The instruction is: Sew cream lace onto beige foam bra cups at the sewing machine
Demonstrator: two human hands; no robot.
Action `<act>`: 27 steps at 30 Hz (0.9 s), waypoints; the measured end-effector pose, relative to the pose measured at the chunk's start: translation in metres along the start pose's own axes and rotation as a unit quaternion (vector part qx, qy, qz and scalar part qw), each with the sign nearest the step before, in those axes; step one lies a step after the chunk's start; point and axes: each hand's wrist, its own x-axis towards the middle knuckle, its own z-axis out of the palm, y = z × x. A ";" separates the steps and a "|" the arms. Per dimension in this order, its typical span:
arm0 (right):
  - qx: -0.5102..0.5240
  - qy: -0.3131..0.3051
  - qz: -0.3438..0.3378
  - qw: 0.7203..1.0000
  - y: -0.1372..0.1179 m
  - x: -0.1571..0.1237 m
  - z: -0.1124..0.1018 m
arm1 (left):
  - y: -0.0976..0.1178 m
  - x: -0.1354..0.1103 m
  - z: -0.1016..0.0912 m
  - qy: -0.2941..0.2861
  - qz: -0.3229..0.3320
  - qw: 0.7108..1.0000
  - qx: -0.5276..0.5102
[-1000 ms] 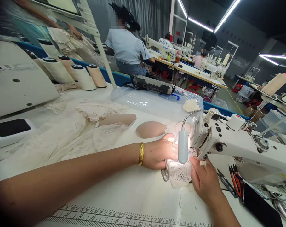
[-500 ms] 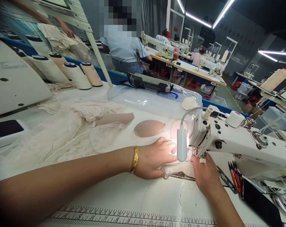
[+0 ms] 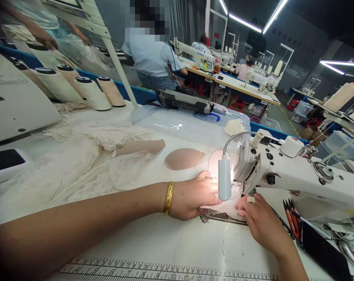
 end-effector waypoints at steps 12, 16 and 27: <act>-0.104 0.118 0.015 0.987 0.009 0.016 0.046 | -0.030 0.013 0.029 0.063 0.035 0.997 0.029; -0.144 0.129 0.003 0.981 0.012 0.015 0.045 | -0.031 0.011 0.024 0.077 0.033 0.996 0.036; -0.128 0.143 0.003 0.981 0.012 0.015 0.044 | -0.036 0.014 0.032 0.061 0.023 0.998 0.020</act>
